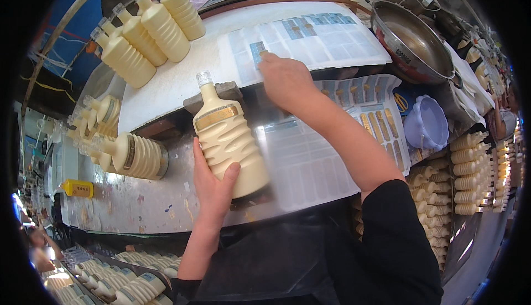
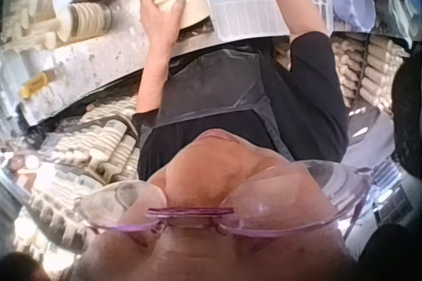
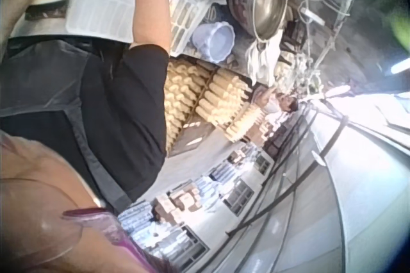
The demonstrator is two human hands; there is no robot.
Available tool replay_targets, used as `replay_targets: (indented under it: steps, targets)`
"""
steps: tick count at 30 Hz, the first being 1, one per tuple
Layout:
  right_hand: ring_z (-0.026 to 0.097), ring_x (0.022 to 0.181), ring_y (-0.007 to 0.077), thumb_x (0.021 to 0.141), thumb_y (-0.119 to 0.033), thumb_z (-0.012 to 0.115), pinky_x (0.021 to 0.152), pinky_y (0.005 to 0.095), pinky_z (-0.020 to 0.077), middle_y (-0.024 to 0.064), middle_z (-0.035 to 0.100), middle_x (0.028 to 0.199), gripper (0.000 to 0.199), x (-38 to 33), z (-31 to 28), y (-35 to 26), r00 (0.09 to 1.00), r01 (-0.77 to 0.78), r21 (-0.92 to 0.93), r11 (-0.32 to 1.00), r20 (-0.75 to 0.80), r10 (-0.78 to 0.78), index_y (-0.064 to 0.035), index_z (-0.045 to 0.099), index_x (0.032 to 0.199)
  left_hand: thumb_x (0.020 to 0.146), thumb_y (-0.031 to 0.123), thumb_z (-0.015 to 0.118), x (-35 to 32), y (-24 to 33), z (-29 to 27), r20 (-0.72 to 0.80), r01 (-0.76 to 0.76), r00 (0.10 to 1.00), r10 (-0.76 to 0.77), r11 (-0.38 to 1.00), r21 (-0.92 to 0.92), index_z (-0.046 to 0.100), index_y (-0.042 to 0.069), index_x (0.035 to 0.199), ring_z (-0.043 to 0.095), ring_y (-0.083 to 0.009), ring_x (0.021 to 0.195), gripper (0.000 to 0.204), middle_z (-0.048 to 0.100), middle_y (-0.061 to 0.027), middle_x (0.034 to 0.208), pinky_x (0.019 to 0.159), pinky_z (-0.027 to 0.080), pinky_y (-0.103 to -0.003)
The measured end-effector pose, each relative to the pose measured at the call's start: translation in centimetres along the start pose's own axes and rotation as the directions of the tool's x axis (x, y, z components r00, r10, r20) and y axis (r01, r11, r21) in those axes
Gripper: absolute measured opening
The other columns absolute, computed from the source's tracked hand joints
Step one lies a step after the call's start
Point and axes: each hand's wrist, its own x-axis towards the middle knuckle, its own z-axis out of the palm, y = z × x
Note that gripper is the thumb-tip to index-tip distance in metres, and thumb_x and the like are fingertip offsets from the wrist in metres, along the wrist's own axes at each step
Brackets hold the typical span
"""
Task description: The person repeatedly picks up beige plastic bottles, applies rectangular labels to their sides, and smooths them with a small tool. They rotate each bottle to align the label, then place it back on the workbench among other labeled bottles.
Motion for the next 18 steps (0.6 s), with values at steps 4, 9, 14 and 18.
replay_targets:
  steps: [4, 9, 14, 18]
  targets:
    - [0.07, 0.09, 0.0355, 0.086, -0.002, 0.055, 0.076, 0.0453, 0.0568, 0.0113, 0.069, 0.121, 0.03, -0.9, -1.8, -0.4, 0.976, -0.005, -0.101, 0.995, 0.215, 0.027, -0.0049, 0.068, 0.113, 0.082, 0.035, 0.076, -0.4, -0.9, 0.5, -0.028, -0.006, 1.0, 0.006, 1.0, -0.019, 0.02, -0.006, 0.159, 0.047, -0.0384, 0.137, 0.104, 0.044, -0.0279, 0.149, 0.115, 0.037, -0.046]
    - [0.07, 0.092, 0.0354, 0.087, -0.003, 0.055, 0.076, 0.0461, 0.0569, 0.0122, 0.068, 0.127, 0.032, -2.0, -2.3, 0.2, 0.989, -0.02, -0.048, 0.999, 0.146, 0.027, -0.0033, 0.066, 0.117, 0.075, 0.02, 0.076, -0.7, -0.9, 1.1, -0.096, -0.017, 0.995, 0.011, 0.998, -0.061, 0.023, -0.004, 0.158, 0.053, -0.0415, 0.13, 0.102, 0.049, -0.0282, 0.143, 0.111, 0.042, -0.049]
    - [0.07, 0.092, 0.0346, 0.088, -0.004, 0.056, 0.076, 0.0447, 0.0575, 0.012, 0.067, 0.129, 0.035, -0.6, -0.6, 0.1, 0.979, -0.036, -0.105, 0.994, 0.195, 0.056, -0.003, 0.062, 0.122, 0.076, 0.021, 0.076, -0.8, -2.1, 1.4, -0.118, -0.081, 0.99, 0.077, 0.996, -0.027, 0.024, -0.004, 0.158, 0.05, -0.0421, 0.132, 0.1, 0.048, -0.028, 0.143, 0.113, 0.04, -0.049]
    - [0.071, 0.087, 0.0337, 0.09, -0.006, 0.057, 0.074, 0.0427, 0.0585, 0.0101, 0.068, 0.127, 0.032, -0.8, -0.4, -0.4, 0.978, -0.005, -0.189, 0.982, 0.205, 0.044, -0.0042, 0.063, 0.121, 0.088, 0.042, 0.073, -2.0, -1.7, 0.5, -0.035, -0.001, 0.999, 0.0, 1.0, -0.008, 0.02, -0.005, 0.159, 0.039, -0.0357, 0.142, 0.1, 0.036, -0.0264, 0.154, 0.119, 0.031, -0.045]
